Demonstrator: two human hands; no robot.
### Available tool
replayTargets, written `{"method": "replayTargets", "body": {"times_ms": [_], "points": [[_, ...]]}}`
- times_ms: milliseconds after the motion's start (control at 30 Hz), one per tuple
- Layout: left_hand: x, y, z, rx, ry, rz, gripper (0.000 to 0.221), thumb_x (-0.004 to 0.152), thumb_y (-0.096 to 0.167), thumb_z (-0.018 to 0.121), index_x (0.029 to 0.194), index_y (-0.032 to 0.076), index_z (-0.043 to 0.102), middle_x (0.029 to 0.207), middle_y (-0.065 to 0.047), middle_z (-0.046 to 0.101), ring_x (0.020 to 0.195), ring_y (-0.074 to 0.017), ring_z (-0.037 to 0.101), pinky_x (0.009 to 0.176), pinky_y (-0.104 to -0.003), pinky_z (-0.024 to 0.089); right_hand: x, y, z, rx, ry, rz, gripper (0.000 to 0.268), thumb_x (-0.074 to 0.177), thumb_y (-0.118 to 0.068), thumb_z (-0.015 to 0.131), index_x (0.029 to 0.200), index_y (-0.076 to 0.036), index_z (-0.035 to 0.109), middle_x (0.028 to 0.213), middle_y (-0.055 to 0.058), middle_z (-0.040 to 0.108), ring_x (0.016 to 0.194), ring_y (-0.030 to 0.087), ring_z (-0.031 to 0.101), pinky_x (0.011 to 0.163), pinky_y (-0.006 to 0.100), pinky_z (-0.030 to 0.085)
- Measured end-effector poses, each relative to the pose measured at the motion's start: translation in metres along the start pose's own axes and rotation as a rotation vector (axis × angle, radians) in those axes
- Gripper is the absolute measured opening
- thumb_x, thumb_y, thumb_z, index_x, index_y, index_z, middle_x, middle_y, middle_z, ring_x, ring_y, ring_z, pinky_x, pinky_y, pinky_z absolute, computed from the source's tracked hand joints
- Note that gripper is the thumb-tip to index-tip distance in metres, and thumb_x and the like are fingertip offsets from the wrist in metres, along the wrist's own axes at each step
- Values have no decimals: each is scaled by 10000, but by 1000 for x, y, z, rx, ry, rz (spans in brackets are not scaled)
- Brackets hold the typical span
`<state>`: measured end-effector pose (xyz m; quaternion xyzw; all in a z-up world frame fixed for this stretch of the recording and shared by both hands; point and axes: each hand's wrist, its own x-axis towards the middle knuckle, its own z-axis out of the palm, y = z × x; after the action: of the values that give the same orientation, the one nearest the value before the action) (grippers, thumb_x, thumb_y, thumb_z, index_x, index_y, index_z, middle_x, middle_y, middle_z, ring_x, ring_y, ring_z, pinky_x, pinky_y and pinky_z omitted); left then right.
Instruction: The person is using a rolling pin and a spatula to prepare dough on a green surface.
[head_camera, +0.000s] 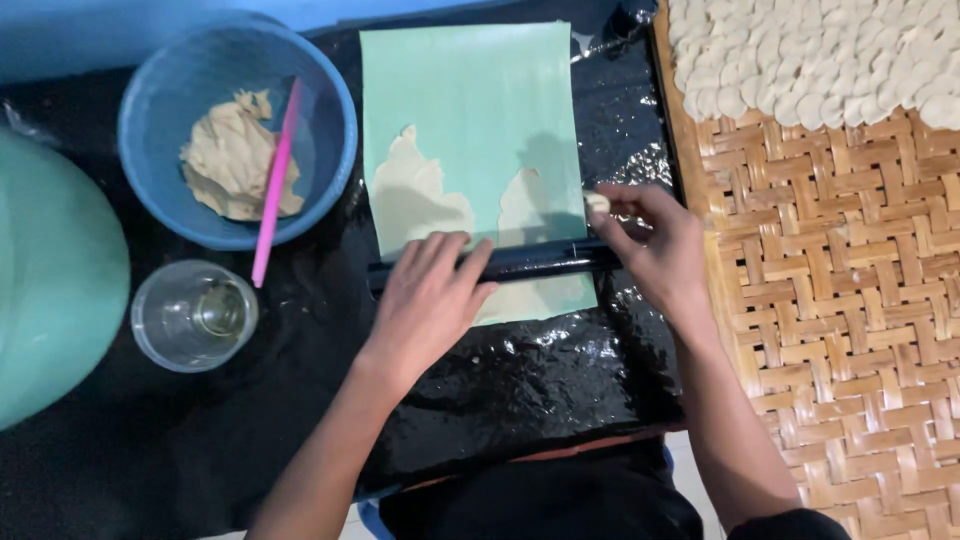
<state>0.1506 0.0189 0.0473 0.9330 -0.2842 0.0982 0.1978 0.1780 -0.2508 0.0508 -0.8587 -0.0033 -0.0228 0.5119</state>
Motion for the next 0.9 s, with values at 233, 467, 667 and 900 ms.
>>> {"method": "replayTargets", "body": {"times_ms": [233, 467, 667, 900], "points": [[3, -13, 33, -61, -251, -11, 558, 880, 324, 755, 1300, -14, 612, 1119, -156, 631, 1039, -295, 607, 944, -437, 482, -44, 11, -27, -55, -42, 153, 281, 911, -87, 763, 1181, -34, 710, 1080, 48, 778, 996, 132, 757, 895, 284, 595], [7, -16, 8, -192, -94, -105, 522, 935, 294, 740, 1315, -19, 565, 1151, -171, 626, 1086, -338, 607, 966, -460, 480, -53, 10, -16, -259, -190, -188, 285, 882, -36, 752, 1166, -35, 733, 1186, 105, 728, 1058, 259, 736, 897, 342, 589], [3, -13, -5, -201, -71, -200, 515, 917, 275, 746, 1312, -3, 569, 1151, -166, 625, 1089, -357, 608, 943, -467, 475, -51, 15, -3, -211, -292, -69, 300, 864, -33, 743, 1162, -54, 713, 1187, 87, 705, 1033, 262, 728, 833, 347, 602], [0, -11, -5, -184, -74, -224, 543, 922, 271, 749, 1338, -11, 546, 1147, -178, 616, 1083, -336, 617, 942, -470, 478, -53, 24, -3, -338, -275, -296, 284, 860, -27, 742, 1141, -68, 744, 1190, 101, 717, 1089, 297, 681, 939, 395, 570]]}}
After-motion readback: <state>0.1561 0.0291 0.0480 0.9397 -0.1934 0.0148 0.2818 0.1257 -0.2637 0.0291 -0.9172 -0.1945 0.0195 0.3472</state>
